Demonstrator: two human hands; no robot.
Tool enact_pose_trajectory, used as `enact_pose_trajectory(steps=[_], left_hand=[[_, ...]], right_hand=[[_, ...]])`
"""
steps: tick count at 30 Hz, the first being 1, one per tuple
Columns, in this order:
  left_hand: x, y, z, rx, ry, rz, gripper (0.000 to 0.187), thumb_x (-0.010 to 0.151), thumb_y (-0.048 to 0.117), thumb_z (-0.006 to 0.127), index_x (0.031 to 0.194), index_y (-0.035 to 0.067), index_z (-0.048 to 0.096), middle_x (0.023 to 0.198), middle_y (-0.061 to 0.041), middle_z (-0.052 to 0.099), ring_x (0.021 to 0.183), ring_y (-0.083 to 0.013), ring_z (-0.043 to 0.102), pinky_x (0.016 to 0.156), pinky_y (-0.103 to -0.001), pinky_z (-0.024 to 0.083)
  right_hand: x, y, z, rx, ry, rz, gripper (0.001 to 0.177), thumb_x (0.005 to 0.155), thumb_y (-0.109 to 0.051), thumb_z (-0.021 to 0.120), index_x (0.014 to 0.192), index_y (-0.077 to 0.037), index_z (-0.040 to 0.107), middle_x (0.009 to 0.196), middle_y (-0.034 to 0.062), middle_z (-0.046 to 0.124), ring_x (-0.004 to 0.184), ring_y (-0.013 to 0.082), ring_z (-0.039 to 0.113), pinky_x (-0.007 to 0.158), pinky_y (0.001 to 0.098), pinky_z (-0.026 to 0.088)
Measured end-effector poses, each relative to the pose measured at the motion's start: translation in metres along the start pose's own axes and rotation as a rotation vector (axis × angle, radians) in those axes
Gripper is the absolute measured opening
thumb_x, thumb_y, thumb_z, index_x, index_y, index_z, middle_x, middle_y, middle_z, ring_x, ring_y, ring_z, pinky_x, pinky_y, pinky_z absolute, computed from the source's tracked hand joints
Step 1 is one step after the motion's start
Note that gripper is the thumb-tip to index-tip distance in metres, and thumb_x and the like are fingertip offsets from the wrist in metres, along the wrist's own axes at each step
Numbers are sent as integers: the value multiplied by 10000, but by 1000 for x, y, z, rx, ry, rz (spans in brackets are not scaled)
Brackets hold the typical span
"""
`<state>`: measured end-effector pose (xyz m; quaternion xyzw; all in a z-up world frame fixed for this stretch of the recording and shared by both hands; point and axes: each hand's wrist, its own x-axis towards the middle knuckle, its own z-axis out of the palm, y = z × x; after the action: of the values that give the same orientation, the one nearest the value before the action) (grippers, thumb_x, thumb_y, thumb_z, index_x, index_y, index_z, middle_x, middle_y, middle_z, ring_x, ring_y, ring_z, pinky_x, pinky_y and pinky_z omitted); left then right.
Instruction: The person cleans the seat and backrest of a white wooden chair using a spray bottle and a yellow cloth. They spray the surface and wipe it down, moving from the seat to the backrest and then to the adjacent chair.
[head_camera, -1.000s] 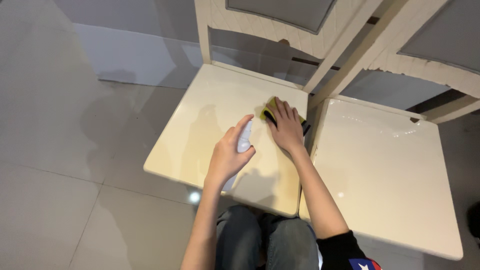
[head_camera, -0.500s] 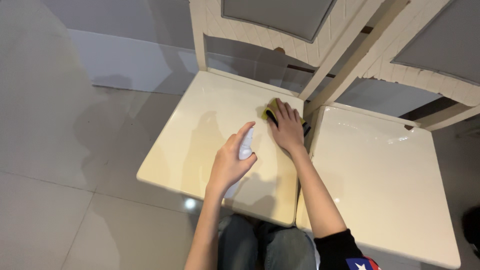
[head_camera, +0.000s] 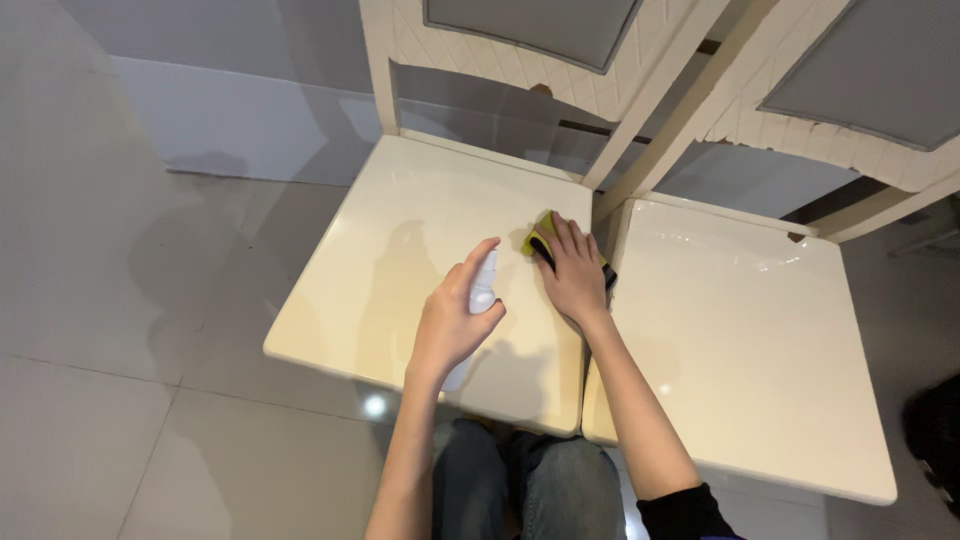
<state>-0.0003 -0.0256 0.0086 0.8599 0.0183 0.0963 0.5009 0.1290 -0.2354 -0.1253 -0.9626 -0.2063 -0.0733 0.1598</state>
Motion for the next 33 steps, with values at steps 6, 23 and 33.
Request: enact_pose_trajectory(steps=[6, 23, 33], left_hand=[[5, -3, 3, -34, -23, -62, 766, 761, 129, 703, 1477, 308, 498, 1058, -144, 704, 954, -347, 708, 839, -435, 565], [5, 0, 9, 5, -29, -21, 766, 756, 131, 704, 1472, 308, 495, 1053, -138, 702, 949, -344, 705, 830, -435, 563], [2, -2, 17, -2, -54, 20, 773, 746, 140, 717, 1469, 298, 493, 1058, -152, 698, 968, -358, 696, 832, -441, 559]], right_hand=[[15, 12, 11, -11, 63, 27, 546, 1021, -376, 530, 1539, -214, 461, 1663, 68, 333, 1514, 329, 313, 1228, 516, 248], [18, 13, 12, 61, 98, 204, 531, 1038, -338, 529, 1541, -198, 435, 1674, 96, 271, 1510, 401, 286, 1170, 499, 365], [31, -1, -16, 205, -90, 503, 586, 1018, -330, 473, 1580, -287, 310, 1738, 44, 144, 1226, 488, 562, 990, 538, 526]])
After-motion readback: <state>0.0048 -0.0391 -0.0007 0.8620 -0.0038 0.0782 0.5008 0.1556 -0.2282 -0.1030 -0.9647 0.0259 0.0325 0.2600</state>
